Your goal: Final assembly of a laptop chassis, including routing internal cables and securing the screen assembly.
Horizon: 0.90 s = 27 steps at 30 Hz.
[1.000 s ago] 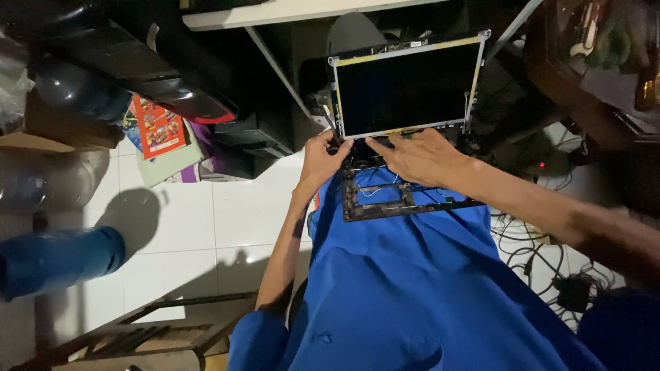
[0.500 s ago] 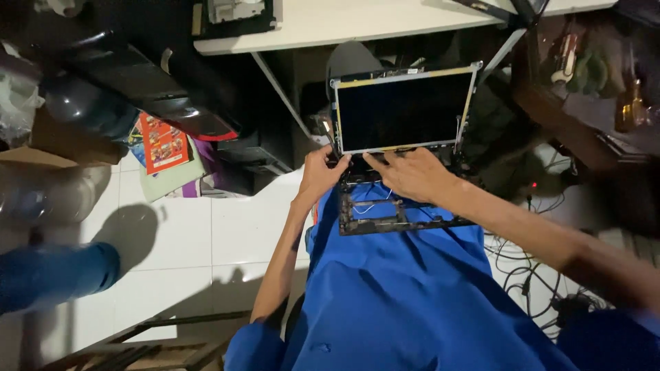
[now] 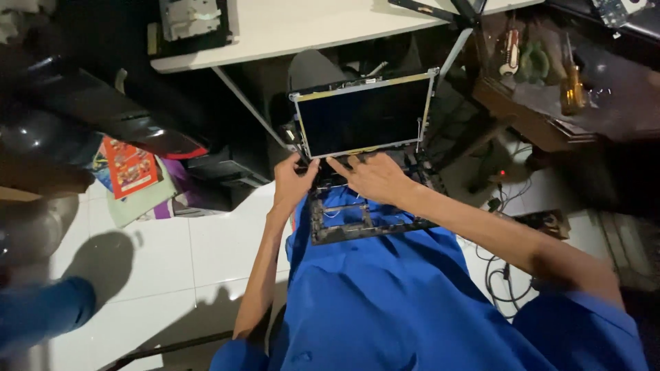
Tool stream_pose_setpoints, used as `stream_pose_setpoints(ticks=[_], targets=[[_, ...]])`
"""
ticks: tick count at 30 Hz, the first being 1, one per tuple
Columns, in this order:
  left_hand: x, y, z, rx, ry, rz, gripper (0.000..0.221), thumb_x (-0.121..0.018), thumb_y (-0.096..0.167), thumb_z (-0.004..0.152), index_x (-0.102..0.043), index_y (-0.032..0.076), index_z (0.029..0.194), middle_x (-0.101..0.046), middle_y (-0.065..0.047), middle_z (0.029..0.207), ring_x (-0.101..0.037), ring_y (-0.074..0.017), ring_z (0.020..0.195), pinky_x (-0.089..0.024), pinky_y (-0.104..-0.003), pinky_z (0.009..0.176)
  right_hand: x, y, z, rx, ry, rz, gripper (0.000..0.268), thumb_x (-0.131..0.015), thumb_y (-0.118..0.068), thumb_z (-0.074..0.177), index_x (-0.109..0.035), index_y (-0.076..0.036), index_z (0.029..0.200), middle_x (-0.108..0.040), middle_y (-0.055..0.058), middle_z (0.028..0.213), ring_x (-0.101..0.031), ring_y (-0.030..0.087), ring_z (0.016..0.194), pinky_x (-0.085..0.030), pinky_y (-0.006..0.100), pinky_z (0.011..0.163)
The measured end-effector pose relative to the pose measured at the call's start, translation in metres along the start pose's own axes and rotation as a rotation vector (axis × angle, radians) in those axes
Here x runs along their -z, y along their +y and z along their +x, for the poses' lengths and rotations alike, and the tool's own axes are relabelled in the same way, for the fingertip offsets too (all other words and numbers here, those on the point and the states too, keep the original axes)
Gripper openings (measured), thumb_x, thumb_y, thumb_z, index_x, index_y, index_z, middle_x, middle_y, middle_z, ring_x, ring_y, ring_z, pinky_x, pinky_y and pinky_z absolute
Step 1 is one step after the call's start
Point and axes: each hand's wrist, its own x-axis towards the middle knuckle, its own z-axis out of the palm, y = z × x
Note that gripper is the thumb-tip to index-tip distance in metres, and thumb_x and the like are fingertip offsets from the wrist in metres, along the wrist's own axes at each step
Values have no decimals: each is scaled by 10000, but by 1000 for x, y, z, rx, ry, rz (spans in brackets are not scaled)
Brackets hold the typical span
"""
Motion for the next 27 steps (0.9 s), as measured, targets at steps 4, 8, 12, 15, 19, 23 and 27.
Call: stream_pose_setpoints(ticks=[4, 8, 12, 15, 19, 23, 27], targets=[[-3, -10, -3, 76, 13, -78, 216, -794, 290, 905, -740, 90, 840, -746, -123, 768, -705, -256, 769, -552, -359, 782, -1, -4, -4, -5, -50, 39, 668, -533, -303, 944, -428, -193, 1595, -731, 105, 1021, -703, 237, 547, -527, 329, 493], [1, -7, -11, 105, 19, -212, 225, -811, 243, 894, -734, 35, 933, -762, -175, 873, -708, -202, 840, -559, -356, 825, -11, -5, -7, -3, -95, 8, 678, -529, -314, 953, -403, -199, 1609, -730, 109, 1036, -695, 241, 556, -534, 339, 488], [-9, -39, -21, 160, -1, -449, 235, -771, 152, 914, -738, 28, 1111, -780, -113, 985, -644, -120, 963, -560, -359, 909, -6, -4, -5, -15, -125, 51, 647, -497, -318, 986, -392, -191, 1612, -736, 114, 1079, -717, 233, 591, -545, 326, 500], [-33, -106, -16, 176, 27, -643, 358, -698, 212, 929, -741, 51, 1245, -719, -16, 1027, -602, -109, 1021, -545, -332, 938, -2, -3, -2, 9, -45, 49, 592, -509, -303, 975, -482, -194, 1556, -743, 94, 1020, -694, 229, 551, -531, 325, 486], [-27, -82, -20, 306, 75, -857, 290, -634, 214, 895, -755, 78, 1121, -703, -20, 1007, -647, -150, 981, -537, -327, 941, -10, 0, 1, 23, -27, 24, 597, -530, -338, 954, -509, -207, 1536, -743, 77, 1021, -701, 220, 561, -536, 325, 499], [-31, -97, -10, 209, 116, -722, 346, -691, 178, 940, -728, -24, 1220, -726, -199, 1190, -649, -232, 1109, -537, -373, 972, -17, 4, 3, 39, 41, -90, 607, -532, -356, 948, -490, -237, 1541, -712, 42, 982, -684, 204, 608, -539, 311, 525], [-19, -67, -4, 167, 116, -621, 283, -805, 194, 928, -788, 49, 1171, -781, -118, 1069, -640, -105, 993, -573, -302, 866, -23, 5, 8, 43, 98, -88, 500, -526, -314, 942, -599, -240, 1431, -703, 28, 977, -684, 189, 615, -529, 305, 510]])
